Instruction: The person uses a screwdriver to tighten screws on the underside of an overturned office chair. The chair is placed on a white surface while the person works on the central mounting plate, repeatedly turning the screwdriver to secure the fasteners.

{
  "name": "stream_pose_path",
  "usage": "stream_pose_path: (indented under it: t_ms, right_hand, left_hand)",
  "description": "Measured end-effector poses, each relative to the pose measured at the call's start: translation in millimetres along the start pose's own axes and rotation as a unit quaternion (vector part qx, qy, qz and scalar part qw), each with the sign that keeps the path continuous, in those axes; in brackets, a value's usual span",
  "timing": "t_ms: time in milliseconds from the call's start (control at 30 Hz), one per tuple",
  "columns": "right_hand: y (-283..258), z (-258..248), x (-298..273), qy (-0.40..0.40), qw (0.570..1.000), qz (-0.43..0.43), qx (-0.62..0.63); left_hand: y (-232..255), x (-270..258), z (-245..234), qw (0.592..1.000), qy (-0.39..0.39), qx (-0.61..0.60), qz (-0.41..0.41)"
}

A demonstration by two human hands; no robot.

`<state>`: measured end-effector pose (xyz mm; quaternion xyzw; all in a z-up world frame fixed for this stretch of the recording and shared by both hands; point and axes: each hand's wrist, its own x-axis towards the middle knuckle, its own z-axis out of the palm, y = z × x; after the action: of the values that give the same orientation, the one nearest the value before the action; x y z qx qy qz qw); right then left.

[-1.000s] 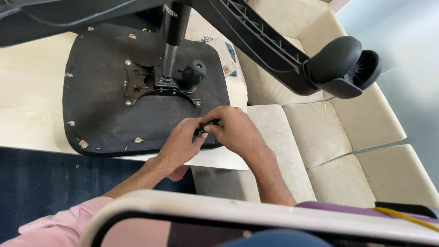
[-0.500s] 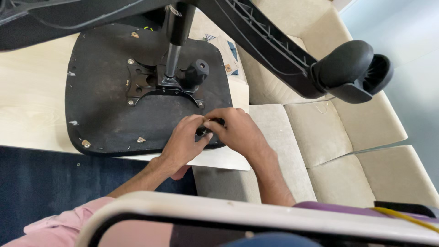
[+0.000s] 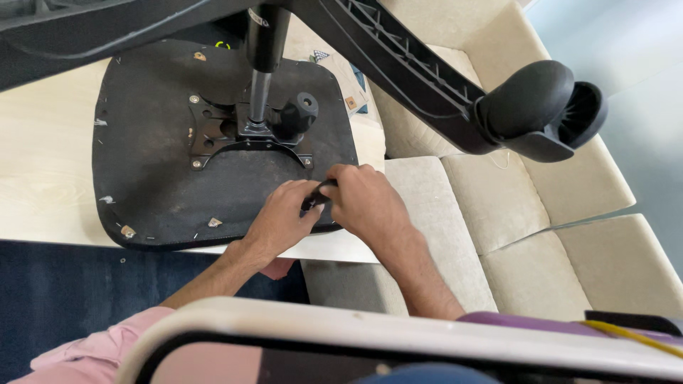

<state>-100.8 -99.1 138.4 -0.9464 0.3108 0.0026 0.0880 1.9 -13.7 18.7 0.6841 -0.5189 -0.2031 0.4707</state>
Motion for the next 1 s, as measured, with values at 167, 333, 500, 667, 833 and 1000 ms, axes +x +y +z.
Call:
stream_pose_path:
  t_ms: [167,333,500,667,833,1000]
  right_hand:
    - [-2.2,14.8,16.4,-0.015,0.996,0.019,-0.087]
    - [11.3,18.4,24.1,0.03,0.973,-0.087,-0.213]
    - [11.6,12.0,25.5,-0.092,0.981,0.147,-0.087]
    - [7.5,5.4,6.1,-0.016,1.0,-0.01,0.024]
    - [2.2,-2.8,1.2,0.019,0.995,-0.097,0.024]
    - [-9.9,-14.3,4.1,-0.128,0.988,0.013,-0.082]
  left_hand:
    - [-2.3,3.4,2.1,0.998,0.055,-0.018,-0.012]
    - [-5.2,2.6,1.4,0.997,0.07,-0.019,-0.013]
    - [-3.3,3.1,-2.0,0.998,0.067,-0.003,0.0]
    - [-9.2,-0.3,-13.6,0.997,0.07,-0.041,-0.012]
    - [-15.7,-2.6,-20.0,0.996,0.057,-0.059,0.032]
    - [-16.4,-6.5,-18.5,0.998,-0.001,-0.066,0.02]
